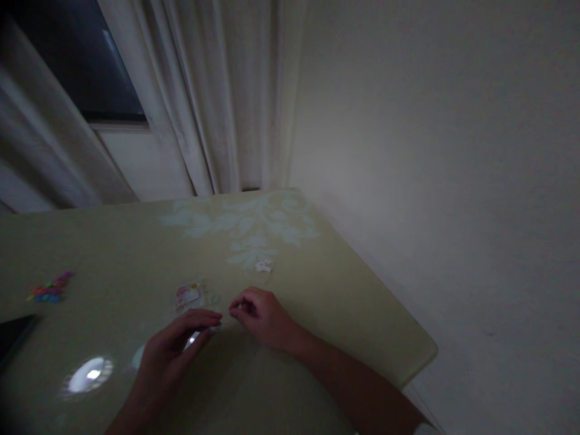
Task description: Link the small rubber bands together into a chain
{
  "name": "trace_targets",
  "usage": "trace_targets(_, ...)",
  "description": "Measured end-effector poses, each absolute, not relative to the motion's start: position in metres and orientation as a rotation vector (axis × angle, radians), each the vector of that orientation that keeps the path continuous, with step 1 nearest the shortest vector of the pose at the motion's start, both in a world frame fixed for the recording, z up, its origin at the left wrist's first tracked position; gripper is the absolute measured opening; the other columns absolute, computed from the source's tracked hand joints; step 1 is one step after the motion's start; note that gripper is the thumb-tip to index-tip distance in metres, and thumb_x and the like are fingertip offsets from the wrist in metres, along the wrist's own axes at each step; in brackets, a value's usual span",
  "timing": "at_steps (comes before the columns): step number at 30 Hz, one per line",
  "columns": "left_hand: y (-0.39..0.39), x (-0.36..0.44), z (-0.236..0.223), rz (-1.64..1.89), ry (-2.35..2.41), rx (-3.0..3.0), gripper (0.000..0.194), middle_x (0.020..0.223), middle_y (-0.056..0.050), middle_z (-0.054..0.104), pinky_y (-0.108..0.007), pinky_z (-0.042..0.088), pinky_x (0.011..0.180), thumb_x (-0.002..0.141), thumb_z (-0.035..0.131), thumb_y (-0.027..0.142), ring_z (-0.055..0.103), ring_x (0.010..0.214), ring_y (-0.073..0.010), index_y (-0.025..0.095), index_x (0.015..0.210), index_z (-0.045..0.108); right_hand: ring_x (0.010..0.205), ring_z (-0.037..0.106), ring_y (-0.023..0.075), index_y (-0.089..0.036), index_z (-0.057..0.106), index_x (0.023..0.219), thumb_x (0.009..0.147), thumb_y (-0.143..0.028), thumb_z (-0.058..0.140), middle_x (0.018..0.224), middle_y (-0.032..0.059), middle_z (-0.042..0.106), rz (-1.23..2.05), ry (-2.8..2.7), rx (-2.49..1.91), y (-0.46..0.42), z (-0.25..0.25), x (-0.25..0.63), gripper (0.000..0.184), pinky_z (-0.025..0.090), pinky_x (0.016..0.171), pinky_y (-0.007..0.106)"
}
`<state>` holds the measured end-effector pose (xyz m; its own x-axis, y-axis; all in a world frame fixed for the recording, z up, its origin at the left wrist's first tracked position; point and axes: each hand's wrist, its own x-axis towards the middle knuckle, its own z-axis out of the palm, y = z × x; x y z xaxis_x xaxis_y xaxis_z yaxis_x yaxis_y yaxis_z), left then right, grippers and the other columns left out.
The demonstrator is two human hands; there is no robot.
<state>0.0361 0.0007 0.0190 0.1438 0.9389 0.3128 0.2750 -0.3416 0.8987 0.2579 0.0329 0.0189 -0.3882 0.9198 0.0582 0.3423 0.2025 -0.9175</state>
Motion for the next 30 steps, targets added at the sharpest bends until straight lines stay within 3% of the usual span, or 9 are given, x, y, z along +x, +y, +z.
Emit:
trace_targets(5,-0.001,0.034,0.019,1.204,1.280,1.645,0.016,0.093,-0.005,0.084,-0.028,0.064,0.078,0.088,0.072,0.035,0.079,0.086,-0.0218,0.023,0.093,0.081,0.092,0.063,0.0162,-0.019,0.073,0.112,0.097,-0.026,0.071,0.109,0.0054,0.063,0.769,-2.195,-1.240,0.040,0.011,0.264,0.017,0.048,0.087,0.028)
trace_targets(14,0.002,0.037,0.016,1.234,1.267,1.621,0.013,0.086,-0.003,0.083,-0.026,0.064,0.071,0.086,0.076,0.036,0.079,0.079,-0.0208,0.024,0.086,0.080,0.094,0.058,0.0213,-0.013,0.068,0.103,0.101,-0.024,0.059,0.105,0.0102,0.061,0.471,-2.538,-1.298,0.036,0.013,0.257,0.014,0.048,0.086,0.034)
trace_targets(18,0.003,0.035,0.016,1.268,1.197,1.704,0.008,0.087,-0.002,0.083,-0.025,0.063,0.074,0.086,0.076,0.030,0.079,0.080,-0.0198,0.027,0.089,0.083,0.091,0.056,0.0180,-0.016,0.064,0.101,0.099,-0.026,0.060,0.102,0.0060,0.058,0.806,-2.290,-1.134,0.034,0.018,0.260,0.011,0.047,0.082,0.030)
trace_targets(23,0.004,0.036,0.018,1.297,1.140,1.716,0.011,0.086,-0.002,0.082,-0.025,0.063,0.070,0.085,0.076,0.026,0.078,0.077,-0.0192,0.027,0.093,0.083,0.078,0.049,0.0125,-0.018,0.063,0.097,0.102,-0.042,0.059,0.093,0.0004,0.051,1.254,-1.877,-0.931,0.025,0.032,0.259,0.025,0.042,0.071,0.026)
trace_targets(30,0.003,0.038,0.019,1.284,1.113,1.731,0.006,0.088,-0.003,0.080,-0.024,0.062,0.073,0.087,0.075,0.028,0.076,0.080,-0.0184,0.025,0.089,0.081,0.078,0.053,0.0133,-0.018,0.070,0.094,0.096,-0.044,0.068,0.090,0.0004,0.056,1.351,-1.716,-0.964,0.027,0.034,0.256,0.026,0.042,0.071,0.026)
